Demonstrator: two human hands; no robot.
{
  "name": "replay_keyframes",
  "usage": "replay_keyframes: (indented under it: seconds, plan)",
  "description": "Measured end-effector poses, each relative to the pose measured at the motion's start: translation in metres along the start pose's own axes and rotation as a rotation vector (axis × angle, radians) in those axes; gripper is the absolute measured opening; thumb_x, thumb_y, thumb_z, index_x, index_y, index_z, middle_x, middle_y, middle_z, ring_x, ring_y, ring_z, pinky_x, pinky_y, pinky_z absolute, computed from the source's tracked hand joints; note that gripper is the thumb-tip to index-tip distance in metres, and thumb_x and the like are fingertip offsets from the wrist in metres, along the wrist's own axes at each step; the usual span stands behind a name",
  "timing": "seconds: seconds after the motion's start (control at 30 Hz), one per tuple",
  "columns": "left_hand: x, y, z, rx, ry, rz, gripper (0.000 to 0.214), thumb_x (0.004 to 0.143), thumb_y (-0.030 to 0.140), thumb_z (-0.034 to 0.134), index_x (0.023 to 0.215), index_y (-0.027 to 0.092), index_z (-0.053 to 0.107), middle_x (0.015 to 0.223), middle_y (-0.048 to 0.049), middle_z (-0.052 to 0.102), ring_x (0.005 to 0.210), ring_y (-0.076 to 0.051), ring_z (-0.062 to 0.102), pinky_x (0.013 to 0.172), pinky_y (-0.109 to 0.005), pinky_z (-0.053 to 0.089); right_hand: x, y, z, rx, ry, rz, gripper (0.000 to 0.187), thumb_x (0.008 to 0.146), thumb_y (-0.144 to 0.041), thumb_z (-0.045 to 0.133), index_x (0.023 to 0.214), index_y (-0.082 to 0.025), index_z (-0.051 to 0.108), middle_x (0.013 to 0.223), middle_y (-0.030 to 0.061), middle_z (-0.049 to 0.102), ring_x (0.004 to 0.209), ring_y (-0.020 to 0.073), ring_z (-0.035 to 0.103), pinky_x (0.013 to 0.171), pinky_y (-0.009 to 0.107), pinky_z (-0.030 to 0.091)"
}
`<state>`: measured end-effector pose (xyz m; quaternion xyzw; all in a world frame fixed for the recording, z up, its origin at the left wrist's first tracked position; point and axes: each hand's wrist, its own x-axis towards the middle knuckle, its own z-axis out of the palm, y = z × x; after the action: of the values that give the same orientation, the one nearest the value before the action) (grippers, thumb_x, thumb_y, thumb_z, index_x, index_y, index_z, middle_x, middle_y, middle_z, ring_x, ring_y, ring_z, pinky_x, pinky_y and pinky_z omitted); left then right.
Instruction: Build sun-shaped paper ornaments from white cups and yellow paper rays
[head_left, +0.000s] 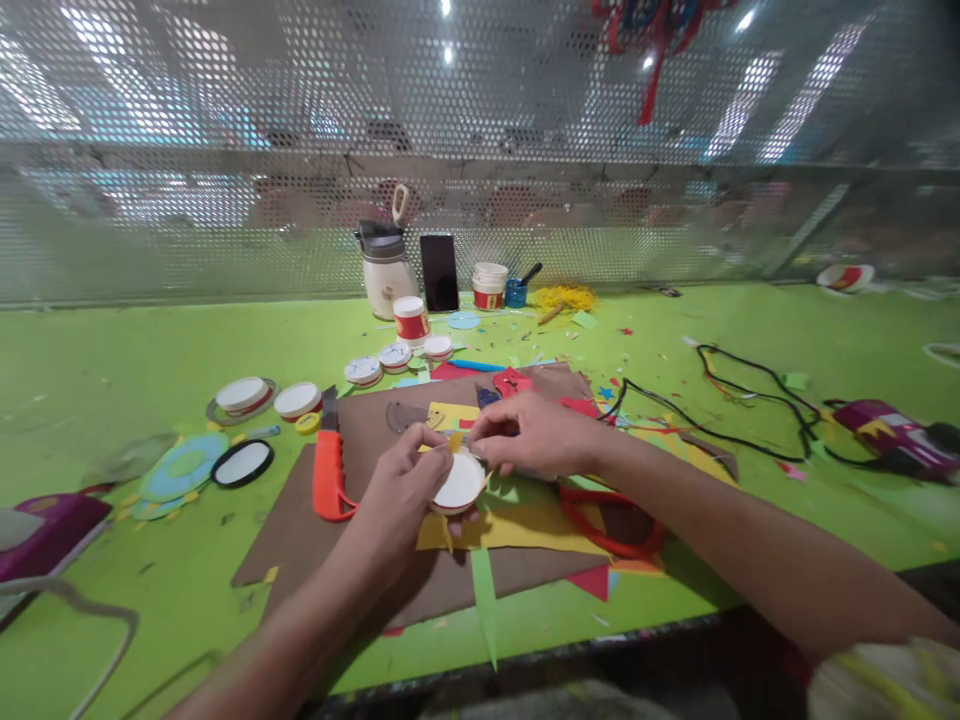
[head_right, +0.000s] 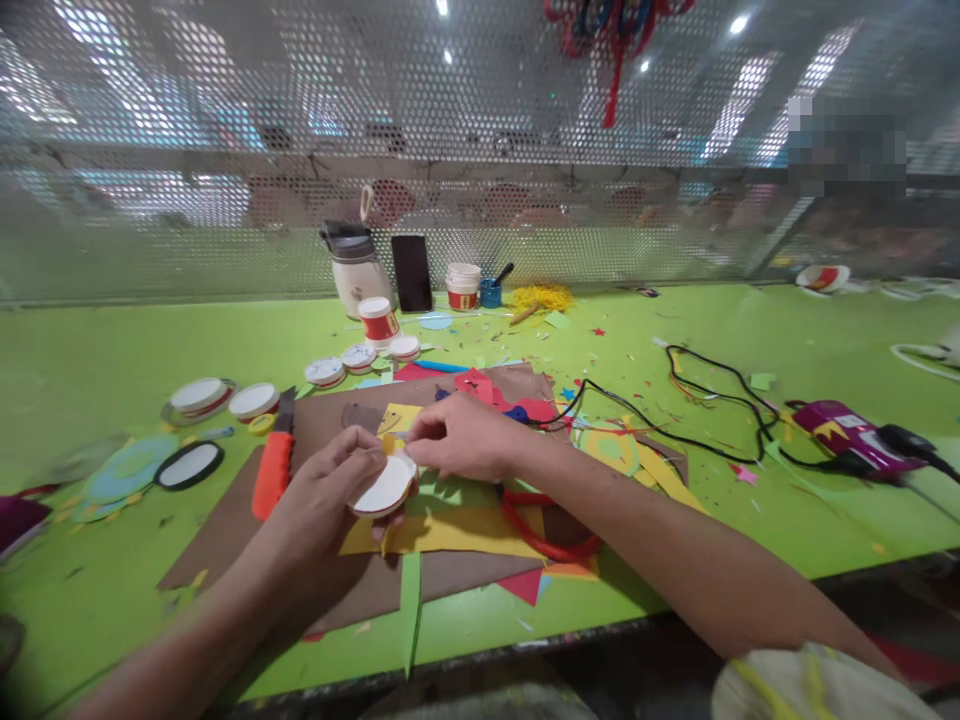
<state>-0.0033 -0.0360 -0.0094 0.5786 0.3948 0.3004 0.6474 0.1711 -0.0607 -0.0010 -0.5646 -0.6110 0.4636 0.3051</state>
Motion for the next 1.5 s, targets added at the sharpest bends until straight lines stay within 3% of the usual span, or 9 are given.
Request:
replay_keyframes:
  seconds: [0.13,0.23,0.37,0.5,0.77,0.97,1.17,1.3,1.5]
  plan:
    - [-0.001,0.001,0.002,-0.002,0.051,0.034,0.012,0.078,0.024,0.053,0.079,0.024,0.041,0.054,0.0052,0.061,0.045,-0.017,0.059,0.045,-0.028,0.047,-0.013,0.003,-0.006,0.110,0.071,0.056,0.024,0.084,-0.038,0.062,0.078,-0.014,0.064,0.067,-0.0005,0.062,0.058,0.0085,0.057,0.057,0.021,0.049]
    - [-0.002,0.000,0.002,0.022,0.139,0.108,0.011,0.082,0.025,0.051,0.081,0.023,0.039,0.053,0.0061,0.059,0.045,-0.016,0.057,0.045,-0.027,0.045,-0.023,0.004,0.002,0.158,0.071,0.024,0.035,0.084,-0.049,0.061,0.079,-0.014,0.062,0.066,0.0001,0.061,0.058,0.0092,0.057,0.057,0.022,0.049]
    - [-0.002,0.000,0.001,0.116,0.284,0.172,0.009,0.081,0.022,0.052,0.082,0.022,0.043,0.055,0.0076,0.056,0.044,-0.012,0.053,0.043,-0.023,0.042,-0.027,0.002,0.024,0.138,0.069,0.029,0.034,0.081,-0.046,0.066,0.073,-0.014,0.060,0.061,-0.0018,0.058,0.051,0.0085,0.054,0.052,0.022,0.047]
    - [-0.004,0.000,0.002,0.135,0.327,0.210,0.007,0.083,0.023,0.051,0.084,0.021,0.045,0.060,0.0069,0.057,0.045,-0.011,0.053,0.045,-0.022,0.043,-0.024,-0.003,0.041,0.227,0.067,0.063,0.025,0.083,-0.037,0.064,0.073,-0.013,0.062,0.054,-0.0033,0.055,0.047,0.0081,0.053,0.048,0.020,0.044]
    - [-0.014,0.000,0.001,0.003,0.208,0.170,0.020,0.082,0.030,0.059,0.095,0.022,0.046,0.078,0.0006,0.067,0.063,-0.016,0.063,0.057,-0.027,0.047,-0.024,0.003,0.043,0.401,0.158,-0.006,0.024,0.082,-0.031,0.061,0.065,-0.015,0.056,0.054,-0.0037,0.054,0.044,0.0083,0.050,0.046,0.021,0.044]
    - [-0.011,-0.009,-0.009,-0.232,0.060,0.161,0.018,0.082,0.030,0.061,0.098,0.022,0.056,0.095,-0.0058,0.070,0.083,-0.023,0.066,0.069,-0.031,0.049,-0.025,0.001,0.034,0.241,0.264,-0.006,0.018,0.079,-0.019,0.056,0.062,-0.016,0.053,0.052,-0.0047,0.051,0.044,0.0075,0.047,0.045,0.019,0.038]
    - [-0.012,-0.002,-0.005,-0.428,-0.018,0.086,0.019,0.080,0.024,0.064,0.097,0.022,0.057,0.098,-0.0051,0.072,0.082,-0.022,0.067,0.071,-0.031,0.050,-0.027,0.000,0.034,0.030,0.437,-0.182,0.020,0.074,-0.014,0.055,0.055,-0.016,0.048,0.053,-0.0064,0.042,0.051,0.0059,0.035,0.047,0.019,0.028]
    - [-0.009,-0.001,-0.006,-0.502,-0.029,0.041,0.020,0.081,0.019,0.062,0.101,0.020,0.060,0.106,-0.0065,0.070,0.083,-0.020,0.067,0.073,-0.030,0.052,-0.026,-0.001,0.033,-0.002,0.479,-0.187,0.020,0.070,-0.012,0.055,0.052,-0.016,0.046,0.051,-0.0065,0.041,0.051,0.0063,0.035,0.048,0.019,0.027]
    - [-0.003,-0.001,-0.007,-0.558,-0.165,-0.020,0.029,0.083,0.016,0.058,0.112,0.015,0.063,0.116,-0.0115,0.067,0.101,-0.025,0.063,0.083,-0.035,0.054,-0.025,-0.002,0.027,-0.015,0.502,-0.152,0.017,0.064,-0.010,0.057,0.051,-0.016,0.049,0.050,-0.0059,0.045,0.051,0.0070,0.036,0.048,0.020,0.028]
